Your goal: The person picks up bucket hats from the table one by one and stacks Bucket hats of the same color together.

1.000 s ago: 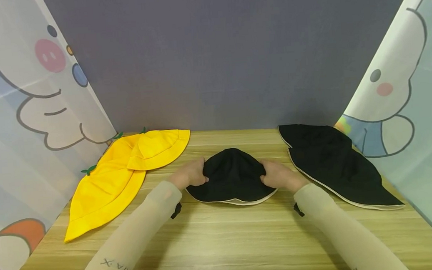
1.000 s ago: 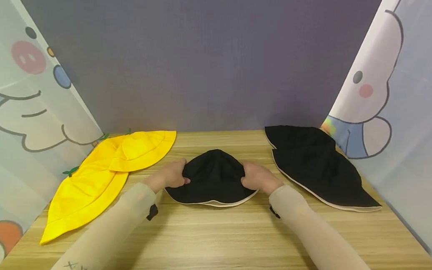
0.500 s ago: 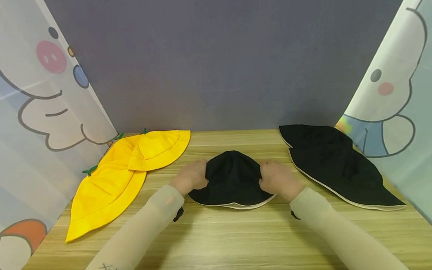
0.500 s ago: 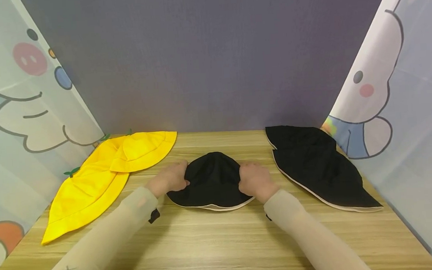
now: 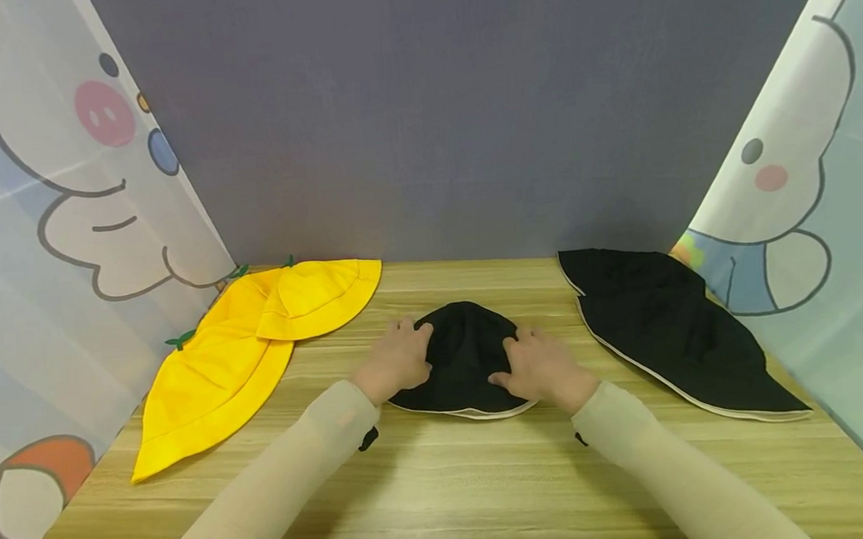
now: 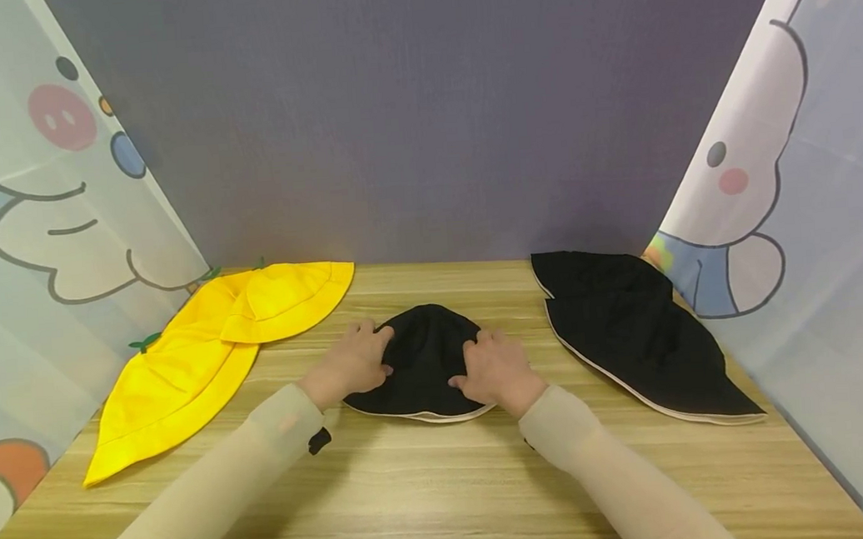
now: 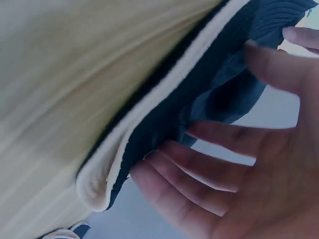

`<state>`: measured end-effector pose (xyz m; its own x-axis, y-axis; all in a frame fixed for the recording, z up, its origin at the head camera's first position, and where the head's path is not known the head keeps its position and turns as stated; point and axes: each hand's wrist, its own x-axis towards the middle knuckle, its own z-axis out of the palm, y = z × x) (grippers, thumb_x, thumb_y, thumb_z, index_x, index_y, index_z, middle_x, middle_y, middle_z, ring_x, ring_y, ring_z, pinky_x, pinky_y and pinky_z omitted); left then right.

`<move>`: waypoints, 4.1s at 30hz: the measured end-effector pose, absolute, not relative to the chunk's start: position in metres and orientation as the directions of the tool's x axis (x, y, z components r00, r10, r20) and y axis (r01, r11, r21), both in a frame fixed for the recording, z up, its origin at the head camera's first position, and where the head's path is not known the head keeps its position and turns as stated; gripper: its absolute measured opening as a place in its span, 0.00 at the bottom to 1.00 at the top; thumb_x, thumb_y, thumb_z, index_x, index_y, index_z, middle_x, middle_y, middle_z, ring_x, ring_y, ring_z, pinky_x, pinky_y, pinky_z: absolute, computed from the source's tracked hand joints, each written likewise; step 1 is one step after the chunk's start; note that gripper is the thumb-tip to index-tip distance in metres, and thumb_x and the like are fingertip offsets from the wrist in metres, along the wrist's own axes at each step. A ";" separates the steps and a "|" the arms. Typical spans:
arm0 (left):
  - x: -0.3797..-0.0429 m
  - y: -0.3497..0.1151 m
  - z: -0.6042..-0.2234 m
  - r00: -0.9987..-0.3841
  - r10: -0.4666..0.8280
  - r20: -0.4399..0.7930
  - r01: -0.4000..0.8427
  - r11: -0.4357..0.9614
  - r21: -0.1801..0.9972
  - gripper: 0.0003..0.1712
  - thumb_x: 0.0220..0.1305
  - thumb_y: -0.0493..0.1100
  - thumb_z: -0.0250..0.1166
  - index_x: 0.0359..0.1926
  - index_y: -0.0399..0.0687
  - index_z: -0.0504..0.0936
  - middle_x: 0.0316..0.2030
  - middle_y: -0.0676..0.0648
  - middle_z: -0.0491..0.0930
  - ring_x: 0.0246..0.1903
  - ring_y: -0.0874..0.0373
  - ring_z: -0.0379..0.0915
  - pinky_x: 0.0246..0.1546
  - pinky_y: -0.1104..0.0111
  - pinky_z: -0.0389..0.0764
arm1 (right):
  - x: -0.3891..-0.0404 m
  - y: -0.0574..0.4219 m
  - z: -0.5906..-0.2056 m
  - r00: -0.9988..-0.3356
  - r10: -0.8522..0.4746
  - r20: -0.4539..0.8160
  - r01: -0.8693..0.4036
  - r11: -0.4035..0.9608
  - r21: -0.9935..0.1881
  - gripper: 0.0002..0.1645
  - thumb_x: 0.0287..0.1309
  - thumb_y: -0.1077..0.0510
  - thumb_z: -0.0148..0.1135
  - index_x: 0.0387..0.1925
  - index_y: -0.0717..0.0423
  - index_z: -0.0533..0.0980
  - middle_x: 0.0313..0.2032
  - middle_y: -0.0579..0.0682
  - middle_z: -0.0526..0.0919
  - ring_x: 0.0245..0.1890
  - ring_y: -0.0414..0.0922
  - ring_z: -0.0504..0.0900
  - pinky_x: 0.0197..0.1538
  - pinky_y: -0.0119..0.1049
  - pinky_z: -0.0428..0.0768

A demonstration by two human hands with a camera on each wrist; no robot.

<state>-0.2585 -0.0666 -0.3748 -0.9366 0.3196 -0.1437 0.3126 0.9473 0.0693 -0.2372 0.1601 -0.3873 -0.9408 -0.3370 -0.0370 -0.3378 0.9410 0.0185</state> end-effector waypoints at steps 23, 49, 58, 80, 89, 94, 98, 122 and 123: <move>-0.248 -0.051 -0.386 -0.902 0.317 -0.294 0.336 0.942 -0.017 0.50 0.60 0.71 0.65 0.77 0.54 0.65 0.69 0.36 0.64 0.64 0.36 0.66 0.59 0.41 0.74 | -0.242 0.149 -0.385 -0.930 -0.309 -0.199 -0.323 0.945 0.044 0.52 0.57 0.25 0.63 0.65 0.63 0.75 0.64 0.65 0.72 0.64 0.64 0.71 0.62 0.58 0.74; -0.239 -0.050 -0.389 -0.906 0.314 -0.284 0.328 0.945 -0.002 0.48 0.58 0.70 0.69 0.73 0.54 0.70 0.65 0.38 0.69 0.61 0.38 0.69 0.57 0.43 0.75 | -0.234 0.148 -0.392 -0.935 -0.314 -0.165 -0.323 0.946 0.030 0.49 0.52 0.26 0.68 0.58 0.62 0.79 0.59 0.63 0.77 0.57 0.62 0.75 0.57 0.57 0.78; -0.242 -0.048 -0.387 -0.907 0.306 -0.289 0.324 0.946 -0.018 0.46 0.58 0.71 0.68 0.73 0.56 0.70 0.66 0.38 0.68 0.62 0.39 0.68 0.56 0.44 0.75 | -0.237 0.150 -0.391 -0.938 -0.310 -0.156 -0.314 0.949 -0.002 0.48 0.52 0.27 0.69 0.57 0.62 0.80 0.60 0.64 0.76 0.59 0.64 0.74 0.57 0.59 0.77; -0.248 -0.045 -0.384 -0.901 0.286 -0.326 0.314 0.949 -0.033 0.47 0.59 0.70 0.68 0.74 0.57 0.69 0.68 0.37 0.66 0.65 0.37 0.66 0.59 0.42 0.73 | -0.231 0.175 -0.392 -0.906 -0.412 -0.099 -0.409 0.911 -0.049 0.38 0.60 0.35 0.69 0.60 0.59 0.80 0.63 0.63 0.75 0.65 0.64 0.71 0.58 0.61 0.76; -0.251 -0.046 -0.384 -0.892 0.311 -0.327 0.338 0.941 -0.029 0.48 0.60 0.70 0.67 0.76 0.58 0.66 0.69 0.38 0.65 0.65 0.39 0.66 0.59 0.44 0.74 | -0.226 0.183 -0.392 -0.890 -0.453 -0.048 -0.450 0.891 -0.059 0.32 0.61 0.40 0.70 0.58 0.57 0.81 0.58 0.58 0.79 0.58 0.59 0.77 0.52 0.56 0.81; -0.251 -0.047 -0.384 -0.893 0.316 -0.322 0.343 0.939 -0.031 0.48 0.59 0.70 0.67 0.75 0.58 0.67 0.69 0.38 0.65 0.65 0.39 0.66 0.59 0.45 0.74 | -0.223 0.185 -0.391 -0.879 -0.477 -0.027 -0.474 0.878 -0.061 0.29 0.61 0.42 0.71 0.56 0.57 0.82 0.54 0.56 0.80 0.54 0.57 0.78 0.48 0.53 0.82; -0.252 -0.047 -0.384 -0.893 0.313 -0.323 0.341 0.940 -0.033 0.48 0.60 0.70 0.67 0.76 0.58 0.66 0.70 0.38 0.65 0.65 0.39 0.65 0.59 0.44 0.73 | -0.223 0.189 -0.390 -0.864 -0.503 0.001 -0.501 0.861 -0.086 0.26 0.60 0.47 0.73 0.55 0.58 0.82 0.51 0.55 0.81 0.52 0.56 0.80 0.46 0.51 0.83; -0.250 -0.048 -0.381 -0.897 0.305 -0.321 0.335 0.941 -0.041 0.48 0.59 0.70 0.67 0.75 0.58 0.66 0.69 0.38 0.64 0.65 0.38 0.65 0.59 0.42 0.73 | -0.237 0.240 -0.379 -0.912 -0.405 0.060 -0.409 0.904 -0.123 0.24 0.59 0.52 0.74 0.54 0.60 0.82 0.49 0.57 0.85 0.45 0.57 0.85 0.37 0.51 0.83; -0.251 -0.048 -0.381 -0.896 0.305 -0.322 0.336 0.941 -0.043 0.48 0.59 0.70 0.67 0.75 0.58 0.66 0.69 0.38 0.64 0.65 0.38 0.65 0.59 0.42 0.73 | -0.239 0.242 -0.378 -0.918 -0.392 0.052 -0.396 0.910 -0.125 0.24 0.60 0.52 0.73 0.54 0.60 0.82 0.50 0.57 0.85 0.45 0.58 0.84 0.37 0.51 0.83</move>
<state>-0.2507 -0.0480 -0.3812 -0.8961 0.3050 -0.3225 0.3357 0.9410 -0.0427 -0.2390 0.2420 -0.3778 -0.9183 -0.3924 0.0522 -0.3958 0.9098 -0.1246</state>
